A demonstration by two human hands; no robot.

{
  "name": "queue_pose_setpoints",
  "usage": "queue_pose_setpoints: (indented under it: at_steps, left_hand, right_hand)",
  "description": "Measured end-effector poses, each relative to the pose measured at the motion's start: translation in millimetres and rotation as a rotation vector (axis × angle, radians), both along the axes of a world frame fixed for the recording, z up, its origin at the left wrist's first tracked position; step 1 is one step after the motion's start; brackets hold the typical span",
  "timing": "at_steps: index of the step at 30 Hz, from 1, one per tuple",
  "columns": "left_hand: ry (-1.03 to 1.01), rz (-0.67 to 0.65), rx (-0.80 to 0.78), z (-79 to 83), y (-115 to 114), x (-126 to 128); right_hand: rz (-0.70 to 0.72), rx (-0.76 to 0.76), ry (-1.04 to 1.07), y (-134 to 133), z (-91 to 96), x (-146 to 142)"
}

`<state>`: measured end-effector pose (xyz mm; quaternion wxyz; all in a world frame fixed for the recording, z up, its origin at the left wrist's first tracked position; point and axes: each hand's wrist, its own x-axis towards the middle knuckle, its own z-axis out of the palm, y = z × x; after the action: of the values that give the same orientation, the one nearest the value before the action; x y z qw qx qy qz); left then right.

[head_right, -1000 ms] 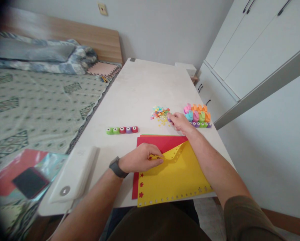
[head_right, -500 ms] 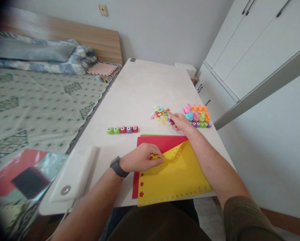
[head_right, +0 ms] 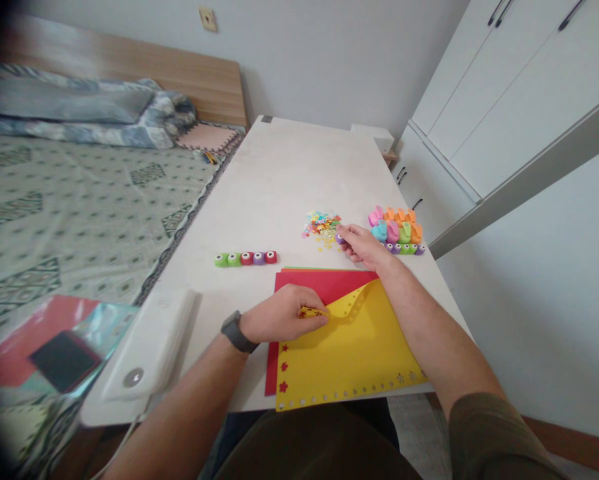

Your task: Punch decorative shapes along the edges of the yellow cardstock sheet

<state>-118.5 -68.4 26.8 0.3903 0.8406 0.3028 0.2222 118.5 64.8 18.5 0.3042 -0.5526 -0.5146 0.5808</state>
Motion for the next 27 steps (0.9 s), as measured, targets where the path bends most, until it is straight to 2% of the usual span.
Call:
queue_pose_setpoints:
  at_steps: [11,18,27]
  left_hand:
    - [0.006,-0.002,-0.002,1.7,0.2,-0.9]
    - [0.001,-0.005,0.0,0.7,0.2,-0.4]
    - [0.015,0.002,0.007,2.3,0.0,-0.2]
  right_hand:
    - [0.014,-0.002,-0.045,-0.9,-2.4,6.3]
    - [-0.105,0.017,-0.163,5.3,-8.2,3.4]
    - [-0.116,0.046,-0.235,6.3,-7.5,-6.9]
